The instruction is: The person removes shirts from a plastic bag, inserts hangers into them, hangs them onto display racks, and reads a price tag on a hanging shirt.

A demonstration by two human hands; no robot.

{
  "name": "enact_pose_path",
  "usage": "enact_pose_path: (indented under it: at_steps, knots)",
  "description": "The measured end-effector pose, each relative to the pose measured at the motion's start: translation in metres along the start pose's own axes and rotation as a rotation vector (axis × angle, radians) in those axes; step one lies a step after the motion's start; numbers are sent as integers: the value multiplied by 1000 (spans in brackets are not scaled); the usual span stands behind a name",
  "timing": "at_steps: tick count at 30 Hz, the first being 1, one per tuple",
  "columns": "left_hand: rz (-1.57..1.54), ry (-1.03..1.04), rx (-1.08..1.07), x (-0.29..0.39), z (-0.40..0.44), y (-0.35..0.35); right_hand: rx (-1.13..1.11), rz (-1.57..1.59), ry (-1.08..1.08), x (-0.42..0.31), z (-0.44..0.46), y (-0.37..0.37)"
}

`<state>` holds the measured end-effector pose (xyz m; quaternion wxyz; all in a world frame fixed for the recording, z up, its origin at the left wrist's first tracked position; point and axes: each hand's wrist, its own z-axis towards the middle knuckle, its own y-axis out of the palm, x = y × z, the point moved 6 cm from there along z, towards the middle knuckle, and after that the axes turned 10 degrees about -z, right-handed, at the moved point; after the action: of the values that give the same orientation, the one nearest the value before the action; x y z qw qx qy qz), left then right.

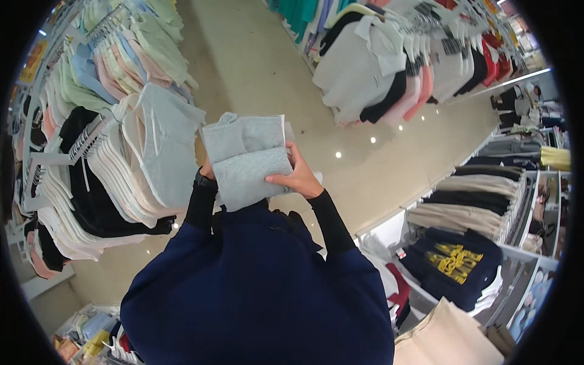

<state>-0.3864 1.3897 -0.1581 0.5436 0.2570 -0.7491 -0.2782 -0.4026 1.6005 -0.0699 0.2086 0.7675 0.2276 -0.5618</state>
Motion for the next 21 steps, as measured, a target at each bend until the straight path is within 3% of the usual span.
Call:
enact_pose_path:
  at_steps: [1,4,7,10,21]
  knots:
    - [-76,13,21,11,9,-2,-9,2,-3,-4,16,-2]
    - [-484,-35,-302,48,30,18,-26,26,13,-3,59,-7]
    - [69,-77,-234,77,46,25,-77,90,75,-3,96,-4]
    - [387,214,-445,129,51,65,-181,188,134,-6,126,-3]
    - [546,408,-126,173,130,35,-359,78,-11,-46,254,-29]
